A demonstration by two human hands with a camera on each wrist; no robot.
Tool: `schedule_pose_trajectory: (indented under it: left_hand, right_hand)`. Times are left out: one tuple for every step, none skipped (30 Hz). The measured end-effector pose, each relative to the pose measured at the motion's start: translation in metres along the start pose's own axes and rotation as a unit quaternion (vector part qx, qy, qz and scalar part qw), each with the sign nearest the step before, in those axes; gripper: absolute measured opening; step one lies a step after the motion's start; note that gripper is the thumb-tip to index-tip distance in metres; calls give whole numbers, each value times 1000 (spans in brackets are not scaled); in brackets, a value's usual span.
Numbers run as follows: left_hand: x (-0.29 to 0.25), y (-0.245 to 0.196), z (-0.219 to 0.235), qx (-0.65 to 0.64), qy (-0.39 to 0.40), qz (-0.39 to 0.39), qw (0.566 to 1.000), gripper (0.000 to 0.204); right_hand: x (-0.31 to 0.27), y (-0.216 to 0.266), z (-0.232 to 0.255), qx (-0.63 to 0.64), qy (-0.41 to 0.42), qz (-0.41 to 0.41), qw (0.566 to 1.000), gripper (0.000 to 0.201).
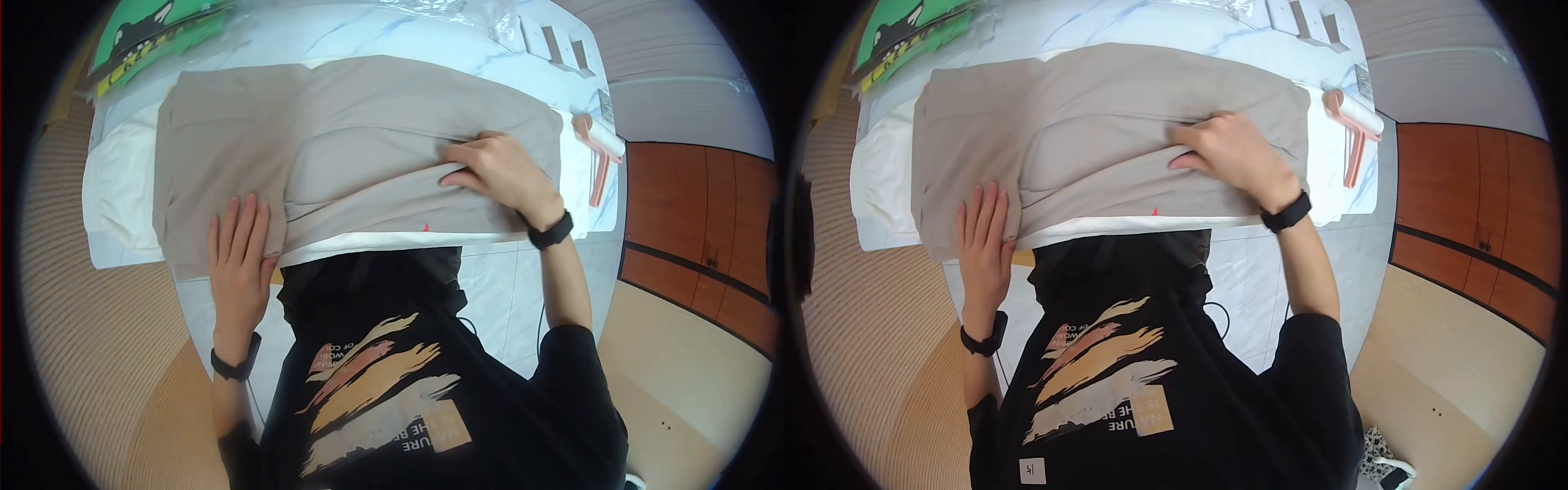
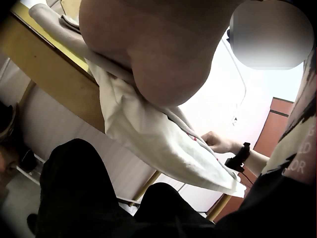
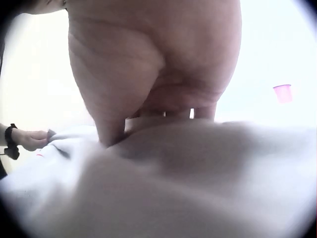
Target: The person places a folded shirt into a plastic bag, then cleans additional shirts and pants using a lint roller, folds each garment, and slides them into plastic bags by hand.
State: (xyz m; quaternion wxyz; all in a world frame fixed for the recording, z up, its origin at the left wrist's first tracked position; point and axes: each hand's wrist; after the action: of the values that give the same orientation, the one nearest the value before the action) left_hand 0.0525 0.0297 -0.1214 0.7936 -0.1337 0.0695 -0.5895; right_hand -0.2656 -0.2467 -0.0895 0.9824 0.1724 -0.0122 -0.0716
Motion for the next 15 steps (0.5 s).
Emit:
schedule_pose_trajectory:
  left_hand:
    - [0, 1, 1, 6, 5, 4, 1000, 67]
    - [0, 0, 2, 14, 10, 7, 1000, 67]
    - [2, -1, 3, 18, 13, 4, 1000, 67]
    - [3, -1, 5, 12, 19, 5, 1000, 67]
    - [3, -1, 7, 5, 24, 7, 1000, 66]
    - [3, -1, 8, 9, 27, 7, 1000, 66]
    - [3, -2, 9, 9, 33, 11, 999, 66]
    - [4, -2, 9, 7, 39, 14, 999, 66]
    - [5, -2, 9, 9, 40, 14, 999, 66]
    - [5, -1, 10, 9, 47, 11, 999, 65]
    - [5, -1, 10, 9, 55, 7, 998, 63]
    - [5, 0, 10, 9, 56, 6, 998, 63]
    - [5, 0, 10, 3, 56, 8, 998, 63]
    - [5, -1, 10, -4, 57, 11, 998, 62]
    - [6, -2, 11, -3, 57, 12, 998, 62]
  right_hand:
    - [-13, -10, 8, 0, -1, -4, 1000, 35]
    - [-27, -19, 14, -15, 20, -32, 999, 34]
    - [-39, -28, 20, -28, 40, -57, 997, 34]
    - [-49, -35, 28, -40, 55, -81, 994, 33]
    - [-61, -43, 34, -52, 72, -105, 991, 32]
    - [-75, -52, 38, -69, 66, -115, 989, 32]
    - [-82, -49, 49, -105, 80, -157, 979, 35]
    - [-92, -58, 57, -87, 107, -183, 973, 35]
    - [-104, -69, 63, -68, 135, -210, 966, 36]
    - [-118, -81, 63, -67, 134, -211, 966, 36]
    - [-132, -92, 57, 6, 65, -254, 965, 34]
    - [-143, -103, 49, 78, -5, -295, 952, 34]
    - [-144, -111, 46, 78, -5, -295, 952, 34]
    - [-146, -117, 44, 148, 27, -349, 925, 32]
    - [-147, -123, 41, 217, 58, -399, 889, 30]
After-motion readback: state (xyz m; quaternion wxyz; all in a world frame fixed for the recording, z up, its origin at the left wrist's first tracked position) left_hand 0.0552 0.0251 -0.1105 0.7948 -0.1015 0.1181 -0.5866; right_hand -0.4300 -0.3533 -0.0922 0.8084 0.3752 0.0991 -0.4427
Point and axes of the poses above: each hand's wrist, its own x-axis towards the middle knuckle, its own z-axis out of the back of the hand, y = z × x, and after that the axes turned 15 degrees about z, right-handed
